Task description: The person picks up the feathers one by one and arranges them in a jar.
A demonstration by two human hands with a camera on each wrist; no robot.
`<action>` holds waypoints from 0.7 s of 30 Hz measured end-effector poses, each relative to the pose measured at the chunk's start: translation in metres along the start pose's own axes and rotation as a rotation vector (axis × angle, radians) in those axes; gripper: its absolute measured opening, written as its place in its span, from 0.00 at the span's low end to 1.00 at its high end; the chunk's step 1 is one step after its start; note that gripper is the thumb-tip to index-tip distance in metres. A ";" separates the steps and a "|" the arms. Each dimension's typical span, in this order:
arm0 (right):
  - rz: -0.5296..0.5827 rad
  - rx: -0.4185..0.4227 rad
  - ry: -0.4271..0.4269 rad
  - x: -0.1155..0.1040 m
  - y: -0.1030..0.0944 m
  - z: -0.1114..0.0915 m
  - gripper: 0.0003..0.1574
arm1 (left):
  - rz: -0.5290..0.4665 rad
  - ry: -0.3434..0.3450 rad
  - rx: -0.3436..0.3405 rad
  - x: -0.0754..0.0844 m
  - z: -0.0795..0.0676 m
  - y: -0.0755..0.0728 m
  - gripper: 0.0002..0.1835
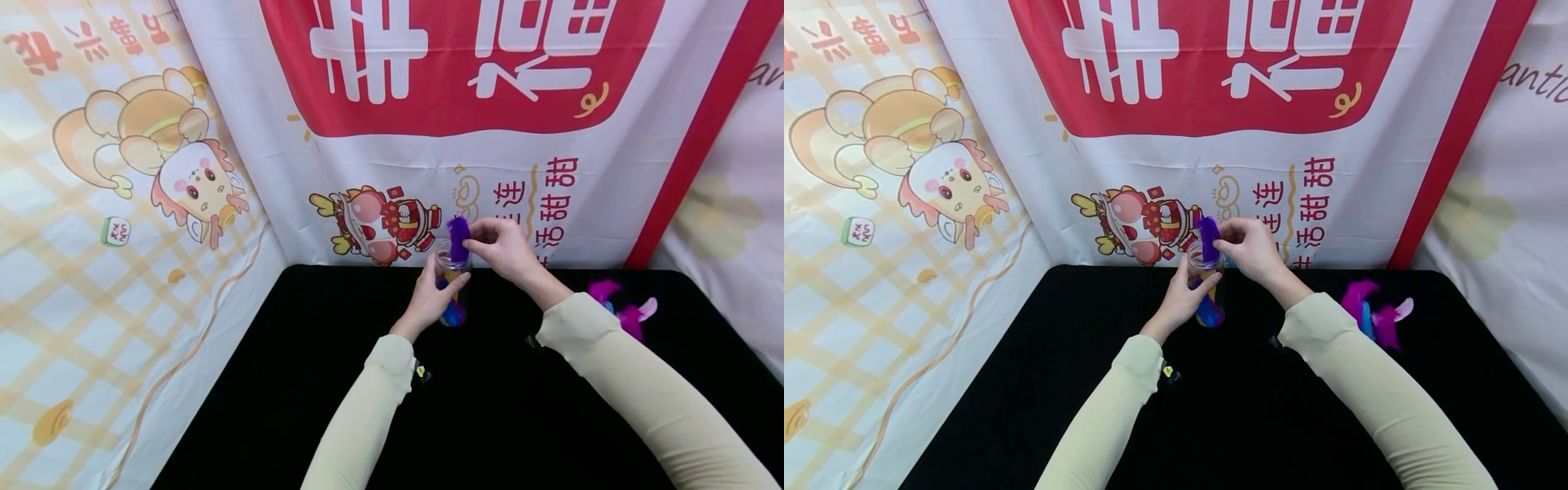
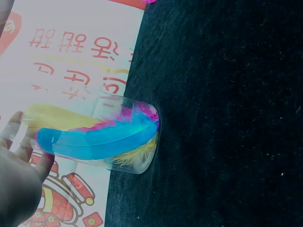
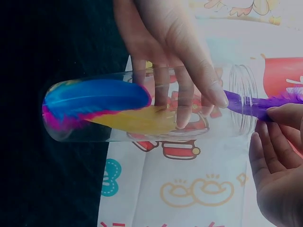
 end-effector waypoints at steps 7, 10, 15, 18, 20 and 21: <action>0.019 -0.021 0.009 0.001 0.000 0.000 0.09 | 0.006 0.002 0.002 0.001 0.000 0.000 0.38; 0.029 -0.035 0.017 0.001 0.000 0.000 0.10 | 0.007 -0.002 0.001 0.001 0.001 0.000 0.38; 0.034 -0.048 0.031 0.002 0.000 -0.001 0.10 | 0.006 -0.007 -0.003 0.000 0.001 0.000 0.39; 0.034 -0.049 0.035 0.002 0.000 -0.001 0.11 | 0.006 -0.004 -0.002 0.000 0.000 0.000 0.39; 0.033 -0.050 0.034 0.003 0.000 -0.001 0.11 | 0.003 0.000 -0.001 0.000 0.000 0.000 0.38; 0.030 -0.049 0.033 0.003 0.000 -0.001 0.11 | 0.004 0.001 0.001 0.000 0.000 0.000 0.38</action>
Point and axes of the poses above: each hand's wrist, its own z-axis towards the middle knuckle, its own y-axis out of the palm, x = y × z, the point moved 1 cm from there along z, towards the middle knuckle
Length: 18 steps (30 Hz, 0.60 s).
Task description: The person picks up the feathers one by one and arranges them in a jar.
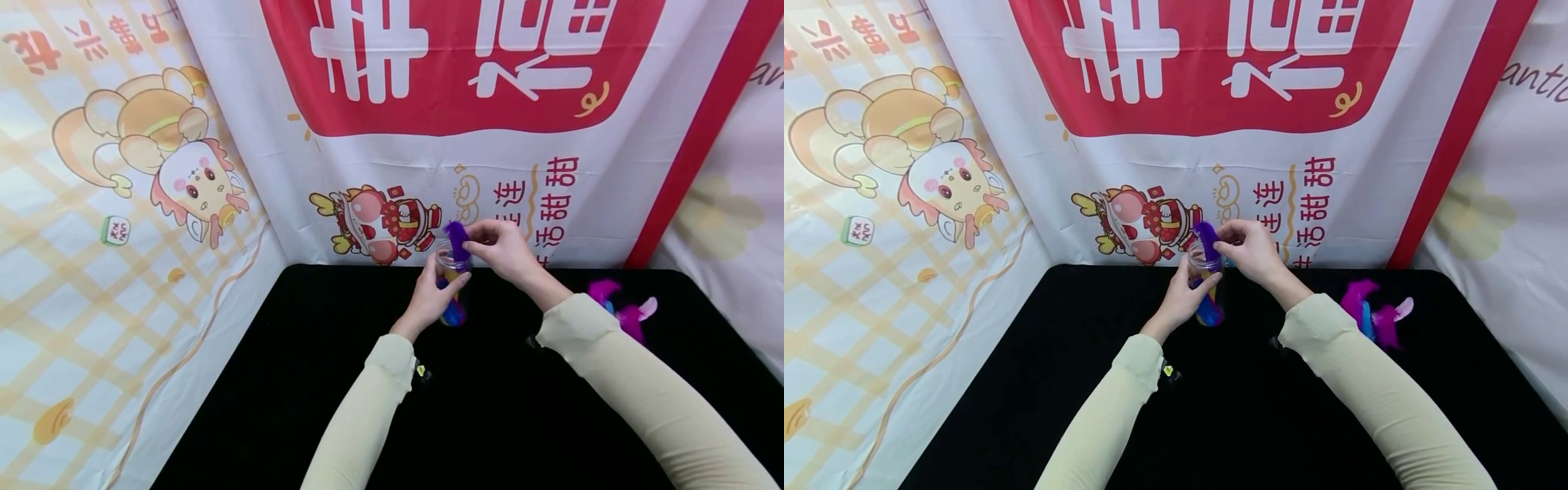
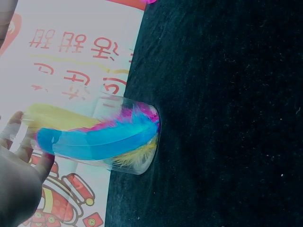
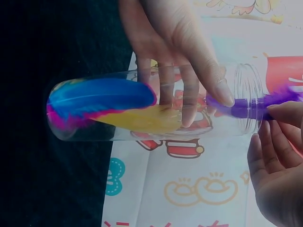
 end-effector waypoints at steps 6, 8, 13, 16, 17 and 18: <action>-0.011 0.013 -0.016 0.000 0.000 0.000 0.09 | 0.001 0.020 0.011 0.001 0.000 0.001 0.39; -0.010 0.014 -0.017 0.000 0.000 0.000 0.09 | 0.015 0.021 0.020 0.001 0.000 0.001 0.39; -0.006 0.009 -0.015 0.002 0.000 0.000 0.10 | 0.031 0.017 0.017 -0.001 0.000 0.001 0.40; -0.003 0.009 -0.018 0.003 0.000 0.000 0.09 | 0.023 0.025 0.003 -0.001 0.000 0.001 0.42; -0.002 0.008 -0.021 0.003 0.000 0.000 0.09 | 0.025 0.027 0.002 -0.001 0.000 0.001 0.42; -0.001 0.008 -0.024 0.003 0.000 0.000 0.09 | 0.024 0.029 0.001 -0.001 0.001 0.001 0.43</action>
Point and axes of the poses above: each hand's wrist, its own z-axis towards the middle knuckle, its own y-axis out of the palm, x = y × z, the point moved 1 cm from there along z, towards the middle knuckle
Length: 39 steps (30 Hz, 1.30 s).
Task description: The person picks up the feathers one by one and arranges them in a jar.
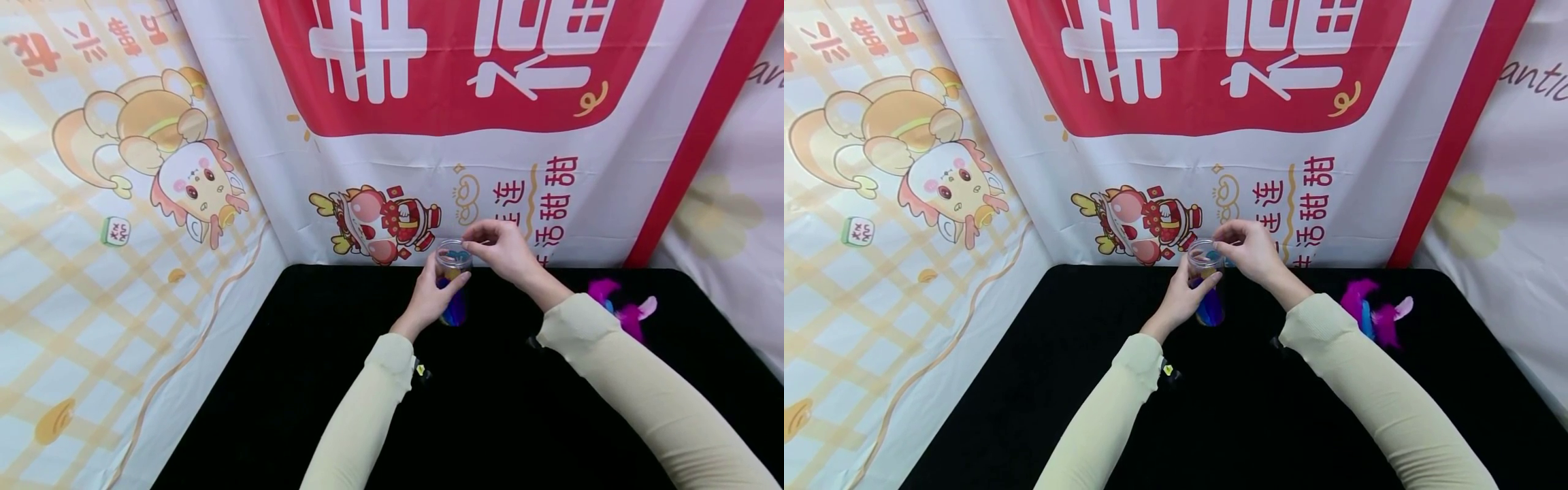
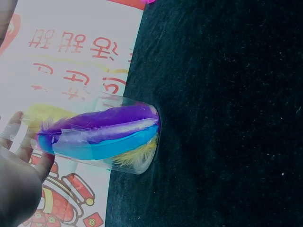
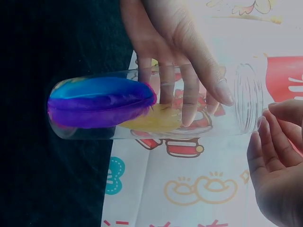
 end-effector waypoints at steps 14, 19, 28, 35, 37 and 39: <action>-0.128 -0.010 -0.119 -0.009 -0.008 -0.007 0.09 | -0.097 -0.053 -0.066 0.022 -0.006 -0.006 0.37; -0.171 0.011 -0.151 -0.007 -0.015 -0.014 0.08 | -0.074 -0.032 -0.026 0.004 0.000 -0.001 0.38; -0.188 0.026 -0.098 0.004 -0.028 -0.028 0.08 | -0.034 -0.007 0.000 0.003 0.000 -0.001 0.37; -0.214 0.045 -0.126 0.016 -0.040 -0.034 0.07 | -0.024 -0.002 0.009 0.002 0.000 0.000 0.38; -0.215 0.049 -0.133 0.019 -0.044 -0.036 0.07 | -0.021 0.001 0.013 0.002 0.000 0.000 0.38; -0.213 0.049 -0.131 0.021 -0.048 -0.039 0.07 | -0.015 -0.002 0.016 0.002 0.000 0.000 0.38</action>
Point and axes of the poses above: each hand's wrist, its own z-axis towards the middle knuckle, its own y-axis out of the palm, x = y × z, the point moved 1 cm from there along z, towards the middle knuckle
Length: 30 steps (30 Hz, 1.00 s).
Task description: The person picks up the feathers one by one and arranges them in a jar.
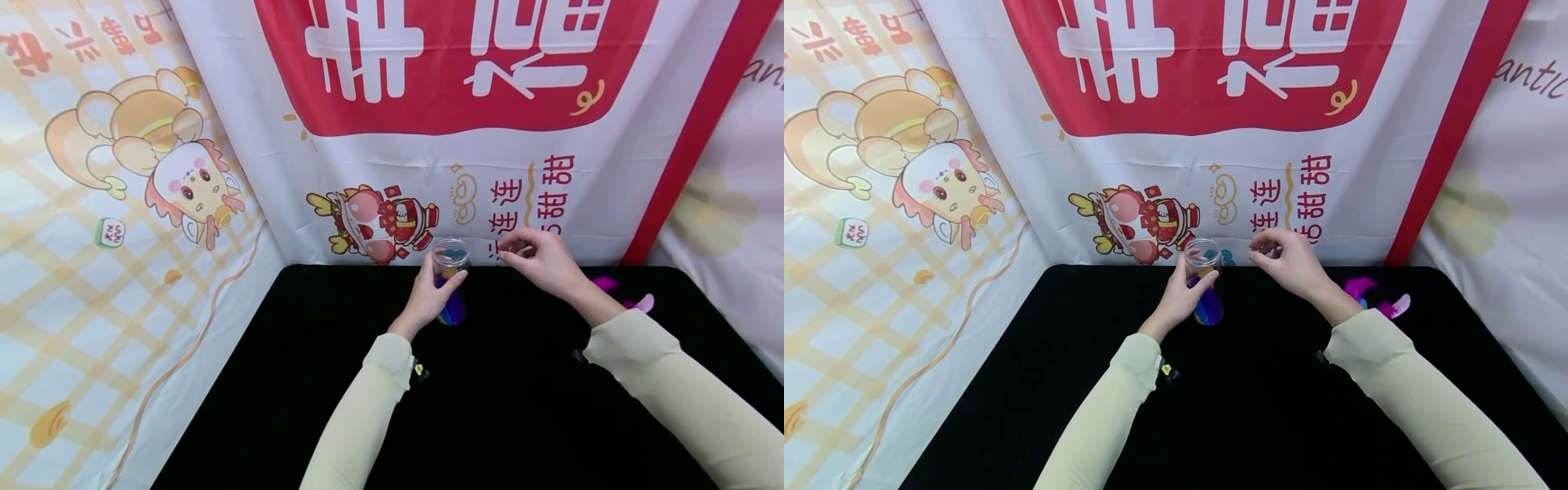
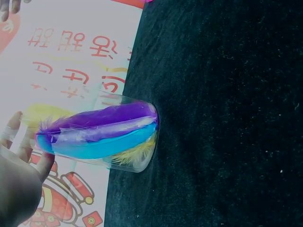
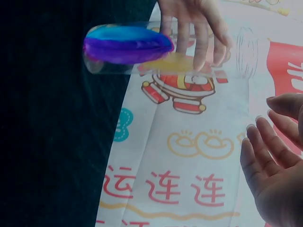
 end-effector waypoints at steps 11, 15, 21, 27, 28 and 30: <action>-0.018 -0.014 0.060 0.015 -0.024 -0.016 0.08 | -0.013 -0.023 -0.019 -0.002 0.001 0.001 0.40; -0.027 -0.010 0.096 0.020 -0.031 -0.021 0.10 | -0.011 -0.018 -0.014 -0.002 0.002 0.001 0.39; -0.044 -0.003 0.161 0.026 -0.039 -0.025 0.11 | -0.023 -0.028 -0.006 -0.001 0.003 0.001 0.37; -0.070 -0.011 0.223 0.036 -0.047 -0.033 0.13 | -0.015 -0.021 -0.012 -0.002 0.003 0.001 0.34; -0.073 -0.016 0.234 0.038 -0.049 -0.034 0.14 | -0.007 -0.019 -0.012 -0.002 0.003 0.001 0.34; -0.086 -0.025 0.253 0.043 -0.052 -0.037 0.16 | 0.000 -0.017 -0.014 -0.002 0.002 0.001 0.35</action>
Point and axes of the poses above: each hand's wrist, its own z-axis towards the middle knuckle, its own y-axis out of the palm, x = y × z, the point moved 1 cm from there along z, towards the middle knuckle
